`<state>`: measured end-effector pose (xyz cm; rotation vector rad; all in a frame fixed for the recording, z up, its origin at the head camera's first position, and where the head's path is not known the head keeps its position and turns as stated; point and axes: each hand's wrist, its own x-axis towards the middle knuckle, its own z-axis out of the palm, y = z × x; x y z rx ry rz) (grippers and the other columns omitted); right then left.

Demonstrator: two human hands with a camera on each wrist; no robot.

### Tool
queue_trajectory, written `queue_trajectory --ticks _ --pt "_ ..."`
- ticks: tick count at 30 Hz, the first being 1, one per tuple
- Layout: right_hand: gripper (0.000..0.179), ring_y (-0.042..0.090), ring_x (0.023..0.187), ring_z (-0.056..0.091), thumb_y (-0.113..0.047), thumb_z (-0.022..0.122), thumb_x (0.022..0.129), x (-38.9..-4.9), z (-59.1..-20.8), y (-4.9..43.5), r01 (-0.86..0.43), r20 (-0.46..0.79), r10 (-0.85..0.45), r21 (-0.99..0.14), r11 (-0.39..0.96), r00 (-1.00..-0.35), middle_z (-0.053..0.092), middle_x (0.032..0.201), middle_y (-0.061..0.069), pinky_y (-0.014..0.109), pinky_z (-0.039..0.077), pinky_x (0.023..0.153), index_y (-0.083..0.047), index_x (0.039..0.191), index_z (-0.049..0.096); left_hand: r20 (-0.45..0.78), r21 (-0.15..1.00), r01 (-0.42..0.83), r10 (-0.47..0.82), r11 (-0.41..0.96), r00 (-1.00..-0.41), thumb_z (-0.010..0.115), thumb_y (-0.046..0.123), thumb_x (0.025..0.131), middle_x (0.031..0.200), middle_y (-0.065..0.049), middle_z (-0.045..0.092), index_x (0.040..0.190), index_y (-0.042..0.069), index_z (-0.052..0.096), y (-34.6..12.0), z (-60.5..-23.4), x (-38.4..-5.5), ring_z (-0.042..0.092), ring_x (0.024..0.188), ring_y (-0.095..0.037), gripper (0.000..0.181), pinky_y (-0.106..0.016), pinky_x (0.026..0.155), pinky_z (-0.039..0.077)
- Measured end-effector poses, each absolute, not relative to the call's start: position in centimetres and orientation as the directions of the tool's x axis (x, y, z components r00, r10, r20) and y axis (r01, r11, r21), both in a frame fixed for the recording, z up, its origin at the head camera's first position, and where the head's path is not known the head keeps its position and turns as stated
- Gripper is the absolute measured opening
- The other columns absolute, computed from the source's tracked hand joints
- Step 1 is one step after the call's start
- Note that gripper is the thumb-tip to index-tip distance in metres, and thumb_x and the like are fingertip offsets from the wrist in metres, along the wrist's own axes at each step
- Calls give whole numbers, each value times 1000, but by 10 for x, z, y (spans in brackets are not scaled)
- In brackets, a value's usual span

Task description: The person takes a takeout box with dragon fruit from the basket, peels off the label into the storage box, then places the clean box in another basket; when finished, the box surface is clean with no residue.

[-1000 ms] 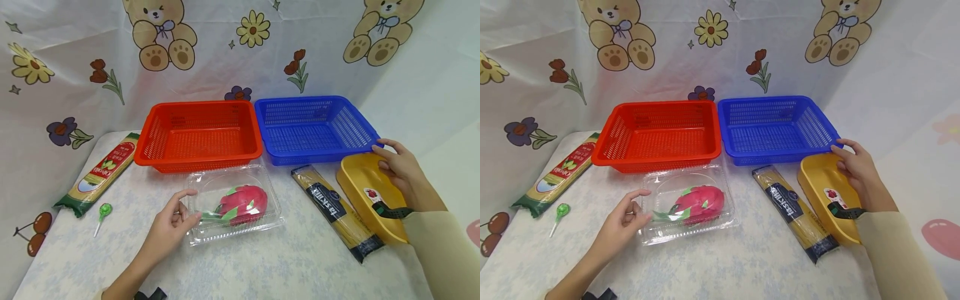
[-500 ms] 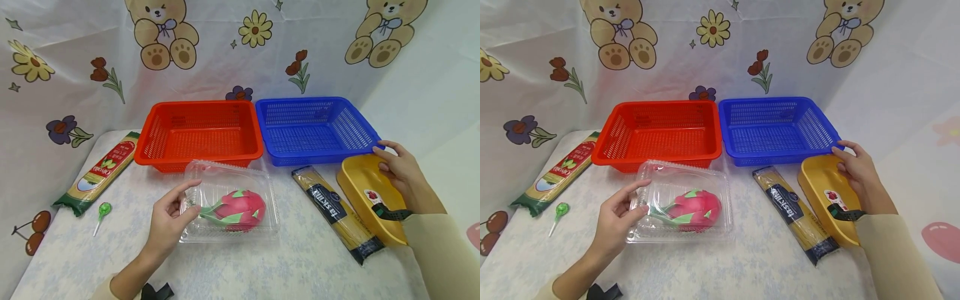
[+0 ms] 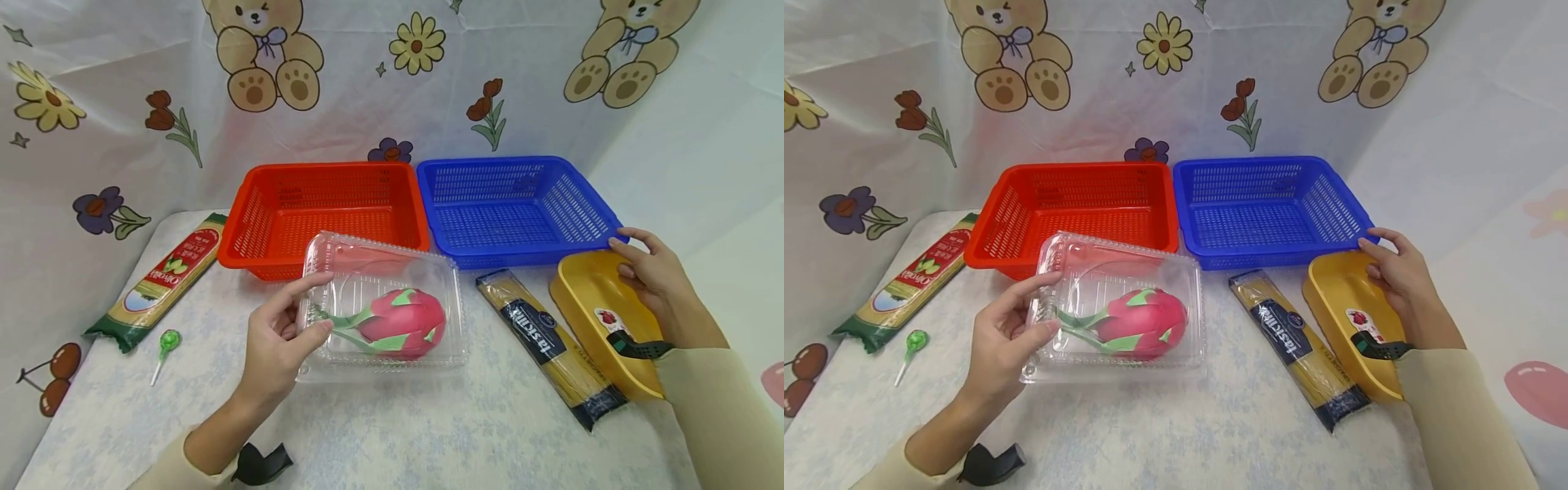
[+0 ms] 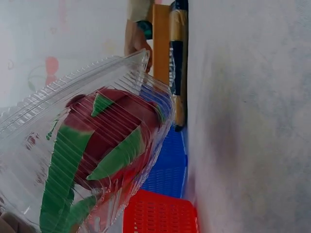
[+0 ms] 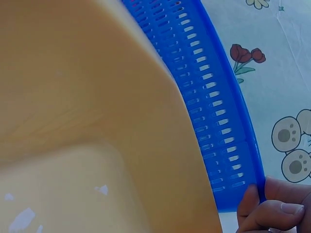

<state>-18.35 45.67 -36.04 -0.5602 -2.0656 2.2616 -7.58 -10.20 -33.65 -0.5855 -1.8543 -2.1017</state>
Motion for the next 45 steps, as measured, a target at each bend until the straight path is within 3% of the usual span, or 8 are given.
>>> queue_trajectory --ticks 5,11,14,17,21,27,35,45 --pt "54 8 58 48 -29 79 89 -182 -360 457 221 -247 261 -967 -123 -933 66 98 -8 15 43 56 -29 134 49 440 878 415 59 -240 -896 59 -17 83 93 -18 56 129 -4 66 -90 -322 -87 56 80 -21 48 -23 67 56" --pt "55 9 57 48 -30 80 88 -183 -360 458 224 -246 256 -968 -114 -935 66 96 -7 17 43 55 -28 134 49 411 873 376 52 -310 -910 58 -14 84 95 -16 57 131 1 66 -78 -315 -102 60 87 -25 50 -30 71 60" --pt "54 9 57 48 -30 79 89 -184 -360 458 225 -244 262 -969 -102 -934 65 97 -6 17 43 55 -28 134 49 396 872 364 34 -328 -918 58 -12 85 89 -12 55 130 2 67 -72 -313 -111 56 79 -20 49 -24 63 57" --pt "53 9 57 48 -30 79 89 -184 -360 458 222 -240 265 -970 -97 -934 65 98 -6 16 43 55 -28 133 49 365 873 337 13 -351 -931 59 -9 87 82 -6 48 130 7 69 -67 -311 -122 46 69 -16 47 -17 50 43" --pt "53 9 57 48 -29 79 89 -184 -359 458 212 -233 257 -971 -106 -938 65 97 -5 17 43 54 -27 133 49 352 865 336 -28 -373 -936 59 -5 88 77 -3 40 129 12 71 -60 -310 -137 38 66 -15 46 -19 43 29" --pt "55 9 57 48 -30 79 89 -183 -359 458 213 -234 259 -971 -106 -937 66 97 -7 17 44 54 -28 135 50 454 804 444 -74 -397 -888 59 -6 88 77 -4 39 129 6 69 -42 -310 -158 38 73 -17 44 -20 51 36" --pt "64 9 57 48 -32 80 87 -183 -362 457 218 -236 263 -971 -95 -935 65 103 -6 15 44 56 -28 143 48 438 780 435 -104 -450 -893 61 -5 88 68 -1 33 128 6 70 -11 -308 -186 30 54 -14 42 -21 46 25" --pt "61 9 57 48 -32 79 89 -183 -362 459 211 -224 259 -974 -76 -939 65 97 -5 17 44 54 -27 142 48 503 772 512 -131 -376 -854 63 -4 85 69 -3 31 127 5 71 27 -308 -215 30 60 -16 43 -24 53 27"
